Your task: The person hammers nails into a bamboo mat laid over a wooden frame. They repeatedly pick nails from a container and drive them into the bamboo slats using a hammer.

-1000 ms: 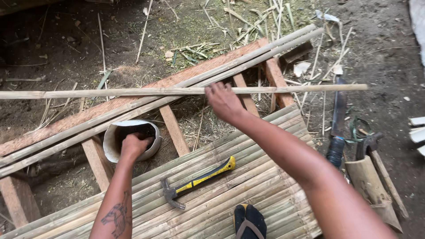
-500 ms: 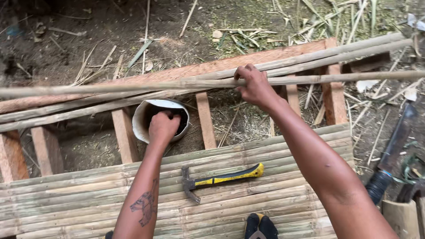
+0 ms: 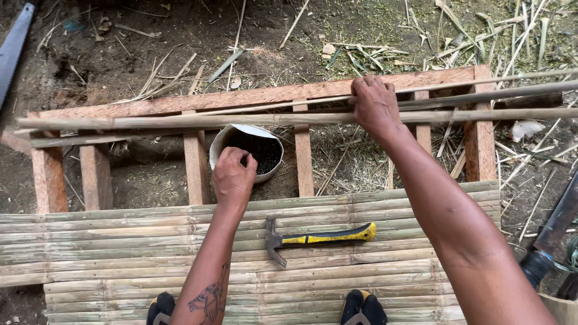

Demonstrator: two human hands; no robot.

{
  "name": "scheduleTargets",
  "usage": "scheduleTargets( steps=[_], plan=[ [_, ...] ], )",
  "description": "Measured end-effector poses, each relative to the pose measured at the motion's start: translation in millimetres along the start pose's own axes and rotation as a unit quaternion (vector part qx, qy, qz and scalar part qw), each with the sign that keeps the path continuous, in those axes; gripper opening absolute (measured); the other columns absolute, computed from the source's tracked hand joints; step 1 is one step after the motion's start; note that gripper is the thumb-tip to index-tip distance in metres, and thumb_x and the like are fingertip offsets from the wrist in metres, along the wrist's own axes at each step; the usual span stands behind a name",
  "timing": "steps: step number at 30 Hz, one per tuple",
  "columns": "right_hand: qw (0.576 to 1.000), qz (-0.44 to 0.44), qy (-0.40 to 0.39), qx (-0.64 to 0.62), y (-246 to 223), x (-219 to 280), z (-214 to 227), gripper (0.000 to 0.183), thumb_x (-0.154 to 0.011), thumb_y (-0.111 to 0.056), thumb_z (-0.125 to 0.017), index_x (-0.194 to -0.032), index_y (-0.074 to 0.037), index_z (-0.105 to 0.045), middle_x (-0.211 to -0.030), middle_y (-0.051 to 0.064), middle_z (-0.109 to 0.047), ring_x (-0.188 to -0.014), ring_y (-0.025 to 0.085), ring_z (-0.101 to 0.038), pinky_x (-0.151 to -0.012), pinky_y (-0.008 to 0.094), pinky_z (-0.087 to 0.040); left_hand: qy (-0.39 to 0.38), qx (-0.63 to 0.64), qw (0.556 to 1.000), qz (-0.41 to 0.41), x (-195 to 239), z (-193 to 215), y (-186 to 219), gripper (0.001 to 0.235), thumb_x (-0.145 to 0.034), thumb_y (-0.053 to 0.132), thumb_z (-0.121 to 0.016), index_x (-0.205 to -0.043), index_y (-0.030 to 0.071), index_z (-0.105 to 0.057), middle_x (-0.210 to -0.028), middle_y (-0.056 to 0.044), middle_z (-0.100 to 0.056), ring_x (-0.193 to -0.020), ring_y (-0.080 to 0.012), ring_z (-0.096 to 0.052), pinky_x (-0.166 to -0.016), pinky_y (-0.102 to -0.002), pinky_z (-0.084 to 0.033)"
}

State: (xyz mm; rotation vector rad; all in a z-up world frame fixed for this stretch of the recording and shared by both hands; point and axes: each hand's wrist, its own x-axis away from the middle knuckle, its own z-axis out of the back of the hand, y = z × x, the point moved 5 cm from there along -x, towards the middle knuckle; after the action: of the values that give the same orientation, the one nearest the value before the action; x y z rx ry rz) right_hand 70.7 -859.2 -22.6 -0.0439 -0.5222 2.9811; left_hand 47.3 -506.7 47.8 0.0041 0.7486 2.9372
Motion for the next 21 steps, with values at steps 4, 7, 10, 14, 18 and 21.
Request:
scheduleTargets(
  steps=[4,7,10,14,18,21],
  plan=[
    [0.974,0.084,0.191,-0.093,-19.6,18.9,48.1,0.006,-0.105,-0.008,-0.069,-0.110,-0.009,-0.067,-0.096,0.004,-0.072,-0.091,0.023,-0.062,-0.091,0.042,-0.038,-0.047,0.052,0.997,0.044,6.1,7.7,8.5,0.017,-0.084,0.017,-0.068,-0.086,0.001,-0.066,-0.095,-0.018,-0.071,-0.082,-0.0310,-0.071,-0.076,-0.044,-0.057],
    [0.967,0.094,0.197,-0.132,-36.1,35.6,71.7,0.007,-0.099,-0.007,-0.073,-0.104,-0.006,-0.069,-0.090,0.007,-0.072,-0.087,0.023,-0.063,-0.082,0.042,-0.036,-0.079,0.074,0.990,0.093,21.4,13.1,15.3,0.018,-0.086,0.017,-0.068,-0.088,0.000,-0.060,-0.083,-0.021,-0.071,-0.075,-0.0320,-0.069,-0.073,-0.045,-0.055],
    [0.959,-0.006,0.049,-0.279,-53.9,57.8,62.5,0.011,-0.108,-0.005,-0.061,-0.101,-0.011,-0.067,-0.085,0.000,-0.068,-0.070,0.015,-0.060,-0.060,0.034,-0.040,-0.121,0.142,0.977,0.107,39.7,16.6,22.5,0.016,-0.095,0.019,-0.062,-0.095,0.003,-0.060,-0.082,-0.017,-0.072,-0.071,-0.0296,-0.071,-0.066,-0.043,-0.057],
    [0.972,0.103,0.054,-0.206,-111.0,127.2,34.1,0.013,-0.087,0.004,-0.068,-0.084,-0.007,-0.074,-0.068,0.004,-0.072,-0.057,0.017,-0.058,-0.056,0.038,-0.034,0.041,0.208,0.974,-0.084,72.2,32.0,32.8,0.016,-0.099,0.012,-0.065,-0.107,-0.002,-0.066,-0.096,-0.019,-0.072,-0.082,-0.0320,-0.072,-0.070,-0.042,-0.057],
    [0.968,-0.027,-0.125,-0.217,-127.9,165.7,-17.8,0.011,-0.095,-0.005,-0.065,-0.101,-0.011,-0.071,-0.091,0.005,-0.069,-0.088,0.020,-0.062,-0.084,0.043,-0.043,0.013,0.175,0.980,-0.091,84.7,9.7,15.2,0.015,-0.099,0.011,-0.065,-0.110,0.000,-0.066,-0.100,-0.017,-0.071,-0.088,-0.0327,-0.071,-0.078,-0.043,-0.057],
    [0.986,0.091,-0.030,-0.135,-138.4,190.2,-11.3,0.026,-0.083,-0.011,-0.073,-0.107,-0.007,-0.066,-0.117,0.018,-0.062,-0.107,0.029,-0.057,-0.099,0.047,-0.041,-0.018,0.174,0.981,-0.087,90.5,-13.6,2.9,0.016,-0.097,0.010,-0.064,-0.109,0.001,-0.067,-0.103,-0.017,-0.070,-0.091,-0.0354,-0.069,-0.080,-0.044,-0.055]
  ],
)
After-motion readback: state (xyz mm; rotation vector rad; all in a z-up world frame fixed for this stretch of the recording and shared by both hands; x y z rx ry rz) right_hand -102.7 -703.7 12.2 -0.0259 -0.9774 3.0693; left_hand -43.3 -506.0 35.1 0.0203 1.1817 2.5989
